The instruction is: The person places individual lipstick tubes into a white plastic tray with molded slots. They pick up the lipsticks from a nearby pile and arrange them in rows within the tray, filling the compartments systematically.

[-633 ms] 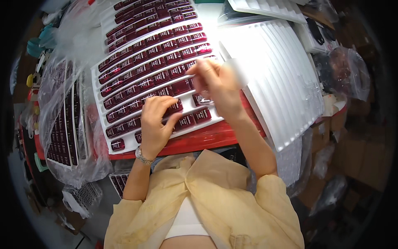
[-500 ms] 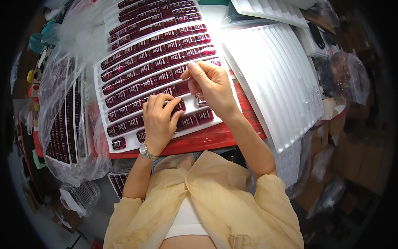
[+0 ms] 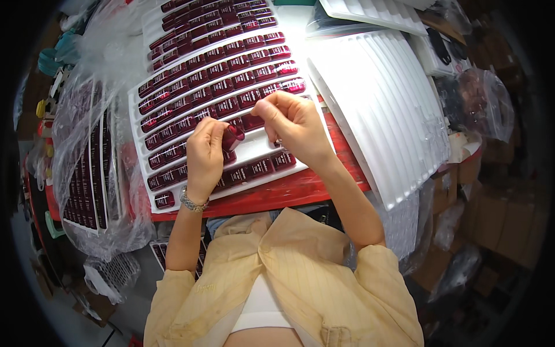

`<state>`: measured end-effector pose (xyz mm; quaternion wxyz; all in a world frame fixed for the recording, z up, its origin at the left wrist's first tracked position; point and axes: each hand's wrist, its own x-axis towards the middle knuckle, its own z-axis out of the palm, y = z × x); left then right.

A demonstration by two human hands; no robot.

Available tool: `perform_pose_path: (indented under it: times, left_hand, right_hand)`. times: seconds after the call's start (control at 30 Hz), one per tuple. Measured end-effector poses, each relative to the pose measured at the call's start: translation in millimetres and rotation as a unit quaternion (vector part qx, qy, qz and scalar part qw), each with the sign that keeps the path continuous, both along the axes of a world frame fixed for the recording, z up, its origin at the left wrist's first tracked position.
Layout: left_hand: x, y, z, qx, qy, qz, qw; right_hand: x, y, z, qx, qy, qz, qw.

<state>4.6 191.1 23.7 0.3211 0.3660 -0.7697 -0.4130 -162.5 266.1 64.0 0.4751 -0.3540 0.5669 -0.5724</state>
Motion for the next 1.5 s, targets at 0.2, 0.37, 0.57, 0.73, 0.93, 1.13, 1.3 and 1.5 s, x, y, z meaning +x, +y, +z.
perform_pose_path:
  times: [0.2, 0.37, 0.57, 0.73, 0.93, 1.13, 1.3, 1.5]
  left_hand:
    - [-5, 11, 13, 0.103, 0.028, -0.008, 0.994]
    - [-24, 23, 28, 0.024, 0.040, -0.022, 0.999]
    - [-29, 69, 152, -0.148, 0.193, -0.343, 0.907]
    - [-47, 117, 176, -0.154, 0.509, -0.380, 0.757]
    - [-24, 104, 149, -0.213, 0.579, -0.228, 0.753]
    - [26, 23, 74, -0.184, -0.007, -0.065, 0.981]
    - [42, 24, 1, -0.224, -0.201, -0.038, 0.953]
    - [45, 19, -1, -0.170, -0.079, -0.058, 0.981]
  right_hand:
    - [11, 17, -12, 0.052, 0.024, 0.080, 0.995]
    - [0, 33, -9, 0.081, -0.065, 0.032, 0.994]
    - [-114, 75, 24, 0.069, 0.128, -0.291, 0.946]
    - [-338, 173, 82, -0.194, -0.098, -0.432, 0.875]
    - [-270, 107, 66, -0.105, -0.105, -0.277, 0.949]
    - [-69, 57, 26, -0.025, 0.025, -0.127, 0.991]
    - [-8, 6, -8, -0.029, -0.085, -0.030, 0.996]
    - [32, -15, -6, -0.030, -0.075, 0.025, 0.996]
